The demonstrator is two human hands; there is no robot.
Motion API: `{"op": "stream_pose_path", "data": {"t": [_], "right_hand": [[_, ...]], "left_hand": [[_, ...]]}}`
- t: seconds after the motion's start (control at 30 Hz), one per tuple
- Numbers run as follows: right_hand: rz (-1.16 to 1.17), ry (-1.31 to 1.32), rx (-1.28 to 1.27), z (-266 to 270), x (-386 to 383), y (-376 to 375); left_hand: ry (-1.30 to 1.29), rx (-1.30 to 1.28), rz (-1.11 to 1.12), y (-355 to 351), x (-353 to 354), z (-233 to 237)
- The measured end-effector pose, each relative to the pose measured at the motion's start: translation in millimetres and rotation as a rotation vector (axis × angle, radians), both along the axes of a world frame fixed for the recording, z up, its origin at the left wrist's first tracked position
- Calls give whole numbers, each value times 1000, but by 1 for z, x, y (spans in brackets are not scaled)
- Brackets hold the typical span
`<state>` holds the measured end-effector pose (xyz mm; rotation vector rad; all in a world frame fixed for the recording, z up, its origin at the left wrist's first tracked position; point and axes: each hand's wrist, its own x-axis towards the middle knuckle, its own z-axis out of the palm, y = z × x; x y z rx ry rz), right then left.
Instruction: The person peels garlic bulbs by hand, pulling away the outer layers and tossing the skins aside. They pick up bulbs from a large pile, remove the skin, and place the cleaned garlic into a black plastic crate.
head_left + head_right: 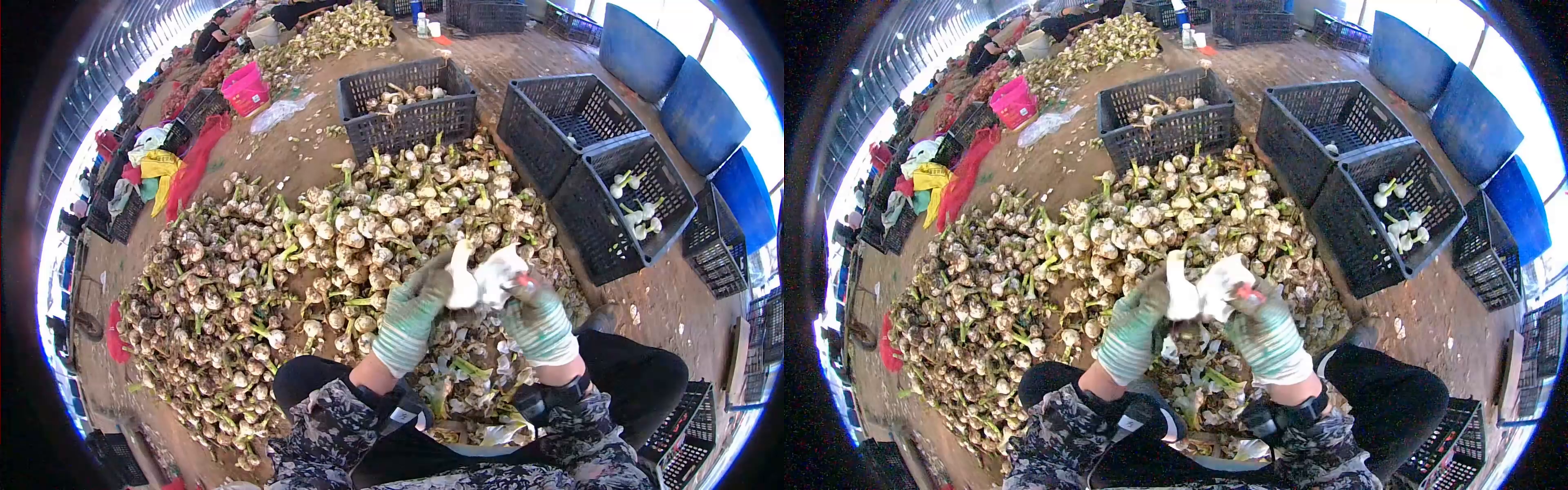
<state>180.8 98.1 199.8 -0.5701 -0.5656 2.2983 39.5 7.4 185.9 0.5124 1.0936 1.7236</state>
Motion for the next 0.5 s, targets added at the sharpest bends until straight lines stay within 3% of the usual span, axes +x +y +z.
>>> {"op": "stream_pose_path", "data": {"t": [0.03, 0.07, 0.13, 0.17, 0.2, 0.23, 0.3, 0.37, 0.43, 0.5], "right_hand": [[33, -173, 161, 1, -2, 0], [67, -344, 324, 2, -3, 1], [100, -265, 436, 9, -2, 4], [136, -190, 549, 12, 0, 7], [-18, -62, 650, -3, -4, 26], [-350, -92, 153, -39, 11, 45], [11, -1025, 964, -108, 43, 82], [1118, -1618, 1485, -91, 47, 51], [1150, -1631, 1453, -75, 53, 50], [1104, -1631, 1360, -26, 42, 49]], "left_hand": [[2, -2, -2, 0, 5, 0], [228, -15, 36, 0, 12, -1], [609, -21, 63, -5, 11, -9], [605, -28, 61, -8, 10, -4], [322, -53, -34, -10, 7, 5], [39, -72, -124, -10, 5, 12], [3, -48, -145, -8, -1, 13], [351, 32, -200, -7, -3, 7], [473, -44, -243, -7, -3, 8], [412, 120, -192, -6, -4, 2]]}}
